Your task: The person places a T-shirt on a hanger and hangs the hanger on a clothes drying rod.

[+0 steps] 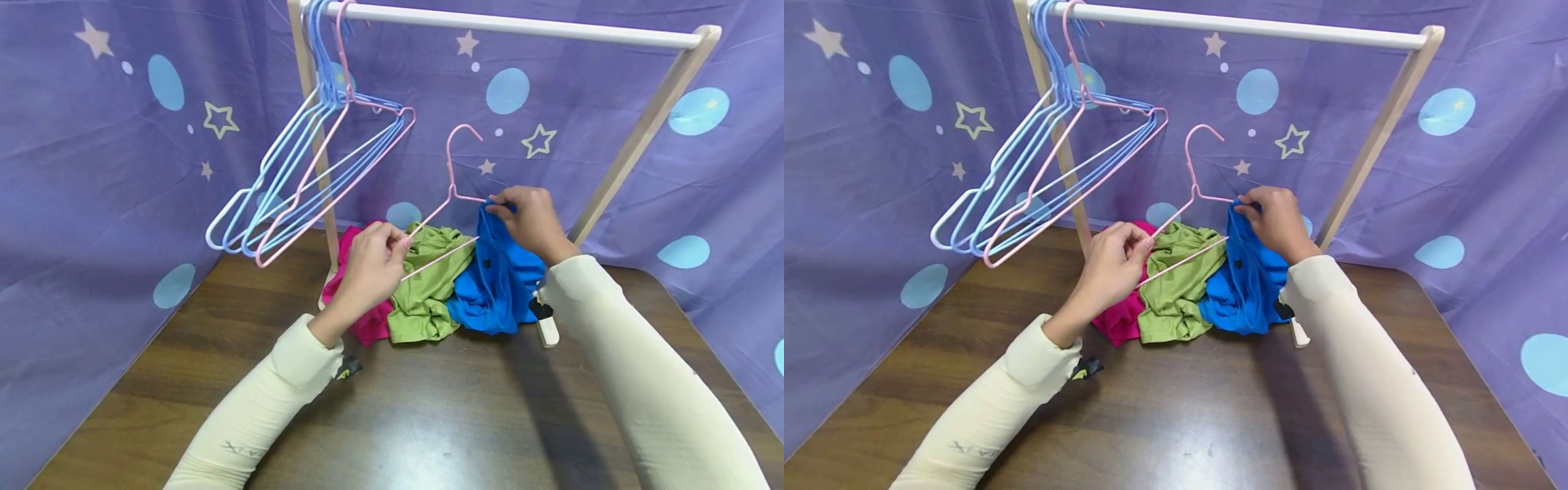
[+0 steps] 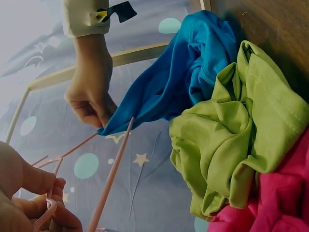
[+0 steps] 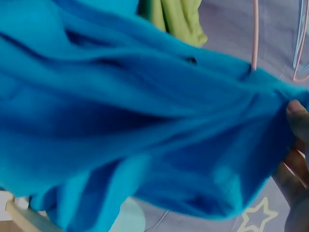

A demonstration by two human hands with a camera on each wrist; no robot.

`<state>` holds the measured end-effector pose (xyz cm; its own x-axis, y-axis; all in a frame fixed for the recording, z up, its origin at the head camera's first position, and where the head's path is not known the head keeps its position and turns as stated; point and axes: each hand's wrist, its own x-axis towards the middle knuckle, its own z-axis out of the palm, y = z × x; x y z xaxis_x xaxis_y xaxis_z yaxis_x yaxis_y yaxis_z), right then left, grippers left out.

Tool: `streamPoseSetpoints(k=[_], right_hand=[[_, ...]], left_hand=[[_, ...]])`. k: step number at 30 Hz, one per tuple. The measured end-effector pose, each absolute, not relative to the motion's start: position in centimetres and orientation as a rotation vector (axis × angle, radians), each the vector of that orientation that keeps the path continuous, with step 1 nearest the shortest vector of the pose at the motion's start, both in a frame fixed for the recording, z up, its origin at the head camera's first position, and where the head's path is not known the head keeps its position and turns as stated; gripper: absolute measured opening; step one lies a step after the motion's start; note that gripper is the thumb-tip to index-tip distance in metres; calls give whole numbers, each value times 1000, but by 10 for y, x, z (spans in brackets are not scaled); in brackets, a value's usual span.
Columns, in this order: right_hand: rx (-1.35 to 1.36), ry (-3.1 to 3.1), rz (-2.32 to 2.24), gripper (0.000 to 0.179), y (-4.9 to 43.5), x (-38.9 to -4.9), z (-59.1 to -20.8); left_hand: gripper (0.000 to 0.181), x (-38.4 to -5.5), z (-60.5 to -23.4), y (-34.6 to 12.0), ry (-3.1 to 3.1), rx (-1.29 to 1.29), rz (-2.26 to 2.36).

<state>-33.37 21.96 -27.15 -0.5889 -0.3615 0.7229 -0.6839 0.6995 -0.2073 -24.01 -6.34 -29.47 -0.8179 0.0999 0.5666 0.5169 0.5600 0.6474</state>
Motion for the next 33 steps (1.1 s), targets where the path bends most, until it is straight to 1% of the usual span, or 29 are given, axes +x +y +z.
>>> streamPoseSetpoints(k=[9,14,16,18,22,27,33], right_hand=[[756,-2075,551,16,192,-323,-268],[812,-2123,450,24,194,-323,-264],[826,-2185,405,23,198,-323,-260],[826,-2261,390,18,202,-323,-256],[815,-2354,403,18,209,-323,-250],[829,-2288,420,19,209,-321,-246],[785,-2189,456,18,202,-318,-248]], left_hand=[[11,-239,-294,-65,-2298,-499,-1189],[9,-239,-293,-65,-2281,-513,-1194],[9,-239,-293,-64,-2284,-514,-1199],[10,-239,-293,-64,-2287,-518,-1198],[10,-240,-293,-63,-2281,-521,-1188],[11,-240,-292,-63,-2273,-516,-1199],[10,-240,-292,-62,-2243,-530,-1219]])
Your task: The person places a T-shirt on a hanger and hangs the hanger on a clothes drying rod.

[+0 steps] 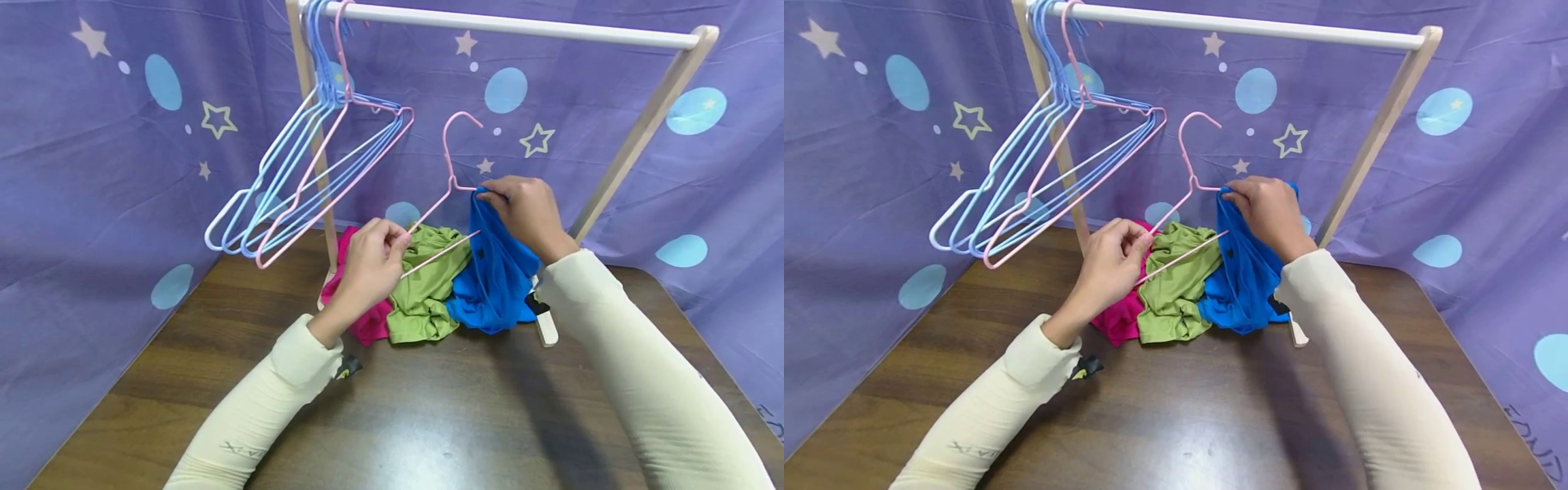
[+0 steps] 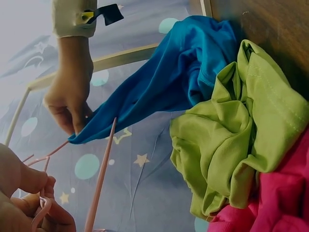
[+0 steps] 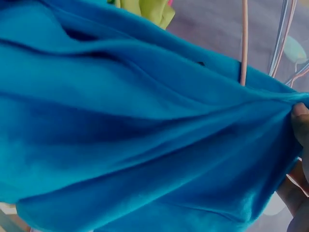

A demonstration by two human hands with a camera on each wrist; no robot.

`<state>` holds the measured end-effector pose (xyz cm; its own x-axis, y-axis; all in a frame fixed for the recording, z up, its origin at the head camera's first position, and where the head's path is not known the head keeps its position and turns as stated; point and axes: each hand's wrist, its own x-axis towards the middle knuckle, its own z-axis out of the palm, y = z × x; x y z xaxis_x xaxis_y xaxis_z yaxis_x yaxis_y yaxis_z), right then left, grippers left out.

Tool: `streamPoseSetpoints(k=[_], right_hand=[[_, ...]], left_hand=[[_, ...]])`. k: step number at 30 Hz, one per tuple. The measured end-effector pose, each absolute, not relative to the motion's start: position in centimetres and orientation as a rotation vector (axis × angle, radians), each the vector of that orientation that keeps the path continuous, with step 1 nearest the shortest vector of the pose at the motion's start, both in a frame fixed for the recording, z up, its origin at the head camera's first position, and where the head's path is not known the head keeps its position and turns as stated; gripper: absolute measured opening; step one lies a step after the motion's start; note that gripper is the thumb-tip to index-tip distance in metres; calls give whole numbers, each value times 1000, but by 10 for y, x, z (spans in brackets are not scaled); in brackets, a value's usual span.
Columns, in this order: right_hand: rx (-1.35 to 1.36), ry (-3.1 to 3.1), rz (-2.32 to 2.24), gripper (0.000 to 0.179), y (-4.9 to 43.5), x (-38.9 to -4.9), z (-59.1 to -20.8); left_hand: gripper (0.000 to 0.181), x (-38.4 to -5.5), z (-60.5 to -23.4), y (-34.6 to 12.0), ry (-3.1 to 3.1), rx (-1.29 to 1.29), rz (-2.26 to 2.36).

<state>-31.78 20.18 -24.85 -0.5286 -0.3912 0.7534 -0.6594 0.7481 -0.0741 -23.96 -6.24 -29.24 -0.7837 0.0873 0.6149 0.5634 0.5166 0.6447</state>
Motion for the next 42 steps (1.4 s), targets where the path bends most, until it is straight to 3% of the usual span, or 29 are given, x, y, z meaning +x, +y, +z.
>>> streamPoseSetpoints(k=[13,22,31,42], right_hand=[[840,-2032,451,20,165,-299,-246],[828,-2017,434,19,165,-297,-246],[795,-2018,422,17,169,-300,-244],[742,-2037,400,16,177,-304,-240]], left_hand=[[11,-238,-296,-61,-2206,-577,-1231],[13,-241,-300,-57,-2117,-620,-1102],[16,-230,-301,-38,-1864,-897,-691],[21,-229,-314,-5,-2159,-1122,-466]])
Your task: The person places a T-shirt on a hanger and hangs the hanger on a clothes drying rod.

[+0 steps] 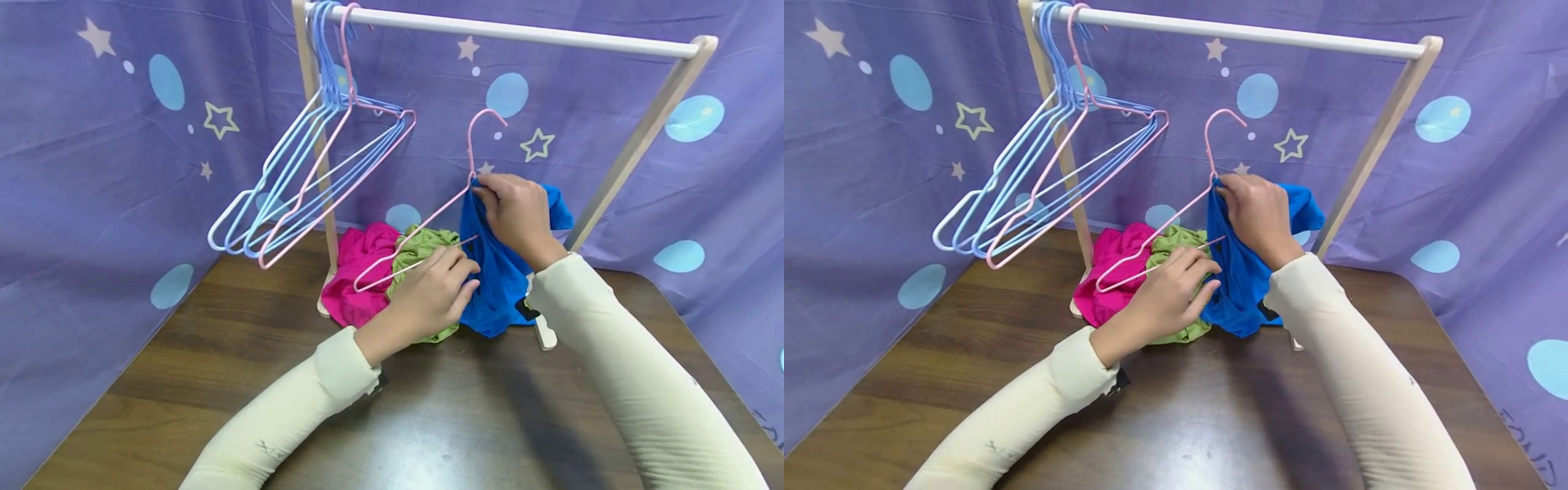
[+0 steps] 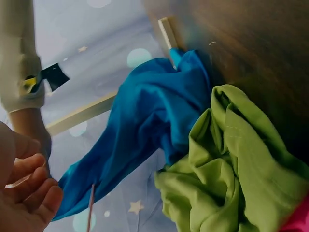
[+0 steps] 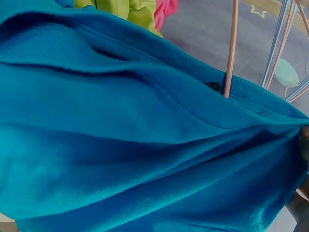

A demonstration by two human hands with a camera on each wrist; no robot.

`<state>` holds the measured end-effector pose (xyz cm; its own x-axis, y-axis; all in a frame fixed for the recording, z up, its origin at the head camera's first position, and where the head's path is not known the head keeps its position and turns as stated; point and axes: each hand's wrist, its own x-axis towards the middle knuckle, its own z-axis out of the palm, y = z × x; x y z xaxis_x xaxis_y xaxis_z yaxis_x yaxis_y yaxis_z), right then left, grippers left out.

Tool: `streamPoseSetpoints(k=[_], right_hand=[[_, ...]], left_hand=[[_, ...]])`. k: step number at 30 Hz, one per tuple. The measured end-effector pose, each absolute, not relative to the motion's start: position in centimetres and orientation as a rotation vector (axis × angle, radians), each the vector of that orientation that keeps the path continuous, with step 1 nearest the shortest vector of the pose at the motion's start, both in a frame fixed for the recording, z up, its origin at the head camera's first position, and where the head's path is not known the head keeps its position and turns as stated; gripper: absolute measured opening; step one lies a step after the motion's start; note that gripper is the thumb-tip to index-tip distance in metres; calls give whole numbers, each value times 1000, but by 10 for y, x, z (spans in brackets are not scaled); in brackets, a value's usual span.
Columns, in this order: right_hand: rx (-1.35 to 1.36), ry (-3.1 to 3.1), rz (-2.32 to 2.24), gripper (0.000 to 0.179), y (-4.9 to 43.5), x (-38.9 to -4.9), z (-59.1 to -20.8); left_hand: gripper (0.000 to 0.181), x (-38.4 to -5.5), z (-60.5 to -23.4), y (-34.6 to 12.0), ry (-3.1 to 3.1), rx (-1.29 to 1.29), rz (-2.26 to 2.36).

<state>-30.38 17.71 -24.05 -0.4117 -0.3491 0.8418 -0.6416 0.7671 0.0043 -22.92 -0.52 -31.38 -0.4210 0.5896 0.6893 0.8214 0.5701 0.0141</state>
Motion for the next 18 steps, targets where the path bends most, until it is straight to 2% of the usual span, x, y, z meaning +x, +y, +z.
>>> streamPoseSetpoints(k=[7,11,18], right_hand=[[739,-2014,413,19,184,-308,-239],[702,-2028,423,18,188,-312,-239],[666,-2055,447,18,196,-319,-239]], left_hand=[[28,-241,-318,17,-2359,-1220,-80],[23,-250,-325,28,-2275,-1241,166],[33,-259,-339,44,-2221,-1289,396]])
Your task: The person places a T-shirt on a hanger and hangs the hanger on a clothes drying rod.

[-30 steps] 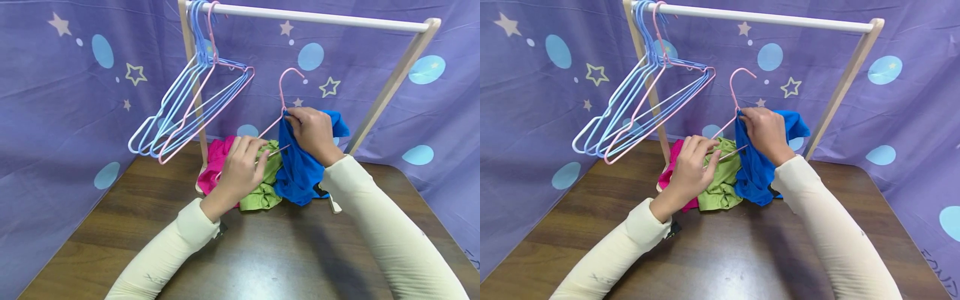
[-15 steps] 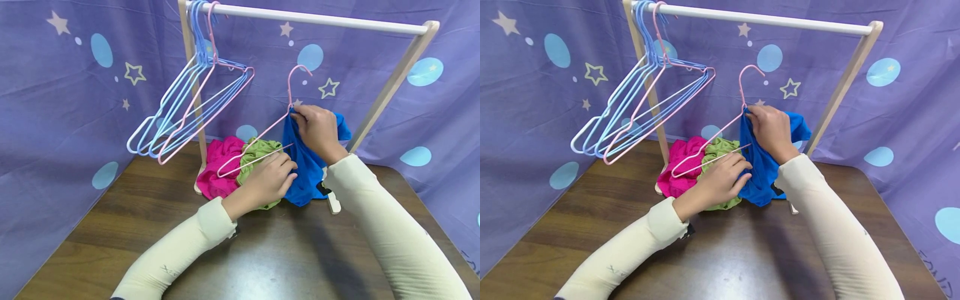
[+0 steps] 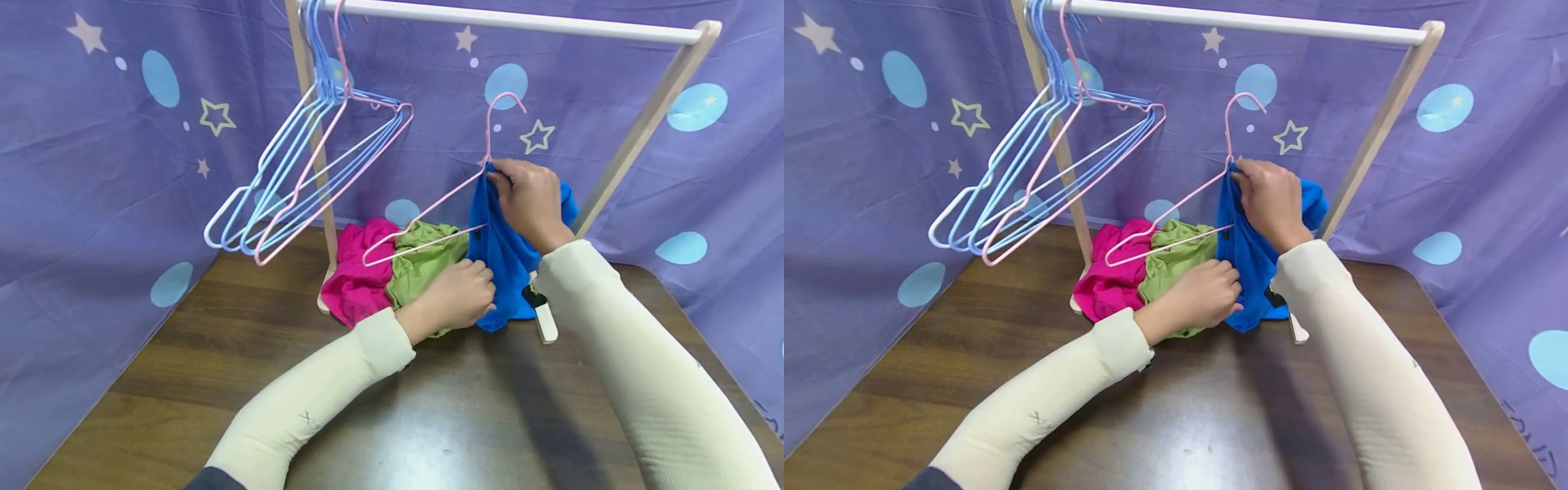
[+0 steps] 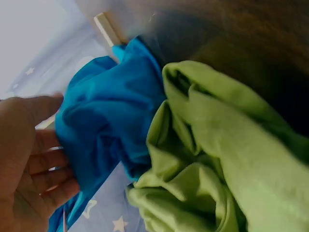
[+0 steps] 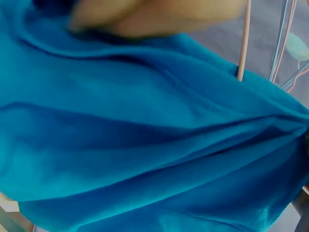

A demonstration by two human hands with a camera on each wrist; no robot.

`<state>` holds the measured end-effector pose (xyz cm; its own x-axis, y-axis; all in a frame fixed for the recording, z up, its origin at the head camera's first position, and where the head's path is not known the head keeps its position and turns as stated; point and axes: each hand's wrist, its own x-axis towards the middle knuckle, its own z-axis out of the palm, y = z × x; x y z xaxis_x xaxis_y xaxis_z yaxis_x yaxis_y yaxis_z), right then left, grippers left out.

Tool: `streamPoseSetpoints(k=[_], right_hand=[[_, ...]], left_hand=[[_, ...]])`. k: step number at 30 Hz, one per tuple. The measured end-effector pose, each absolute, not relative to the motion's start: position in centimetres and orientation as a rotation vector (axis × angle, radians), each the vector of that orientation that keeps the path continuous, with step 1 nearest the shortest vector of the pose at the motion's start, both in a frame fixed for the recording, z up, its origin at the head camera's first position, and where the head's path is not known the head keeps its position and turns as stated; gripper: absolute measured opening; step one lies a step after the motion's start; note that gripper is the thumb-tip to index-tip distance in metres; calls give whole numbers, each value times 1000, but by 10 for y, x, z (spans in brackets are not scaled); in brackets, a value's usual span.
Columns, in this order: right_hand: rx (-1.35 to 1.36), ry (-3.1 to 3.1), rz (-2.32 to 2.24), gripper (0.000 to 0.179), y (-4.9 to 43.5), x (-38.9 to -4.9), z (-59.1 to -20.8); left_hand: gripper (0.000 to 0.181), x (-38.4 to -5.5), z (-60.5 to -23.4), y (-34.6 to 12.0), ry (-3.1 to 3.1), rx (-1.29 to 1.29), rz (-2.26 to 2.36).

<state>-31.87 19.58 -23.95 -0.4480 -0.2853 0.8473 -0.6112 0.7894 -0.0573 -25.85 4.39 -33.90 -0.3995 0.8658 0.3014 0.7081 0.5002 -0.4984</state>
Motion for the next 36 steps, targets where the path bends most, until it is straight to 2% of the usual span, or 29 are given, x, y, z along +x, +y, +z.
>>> streamPoseSetpoints(k=[7,12,17,23,31,36], right_hand=[[613,-2051,432,18,205,-324,-238],[583,-2040,424,20,210,-324,-238],[543,-2034,437,20,217,-325,-240],[489,-2049,442,19,224,-326,-240],[453,-2068,428,19,235,-328,-242],[441,-2046,443,19,242,-329,-242]], left_hand=[[36,-254,-346,53,-2284,-1327,403],[36,-249,-343,51,-2460,-1137,173],[27,-247,-337,43,-2561,-915,18],[11,-247,-328,26,-2514,-849,58],[31,-252,-311,-4,-2416,-880,-2],[33,-253,-297,-23,-2326,-903,-78]])
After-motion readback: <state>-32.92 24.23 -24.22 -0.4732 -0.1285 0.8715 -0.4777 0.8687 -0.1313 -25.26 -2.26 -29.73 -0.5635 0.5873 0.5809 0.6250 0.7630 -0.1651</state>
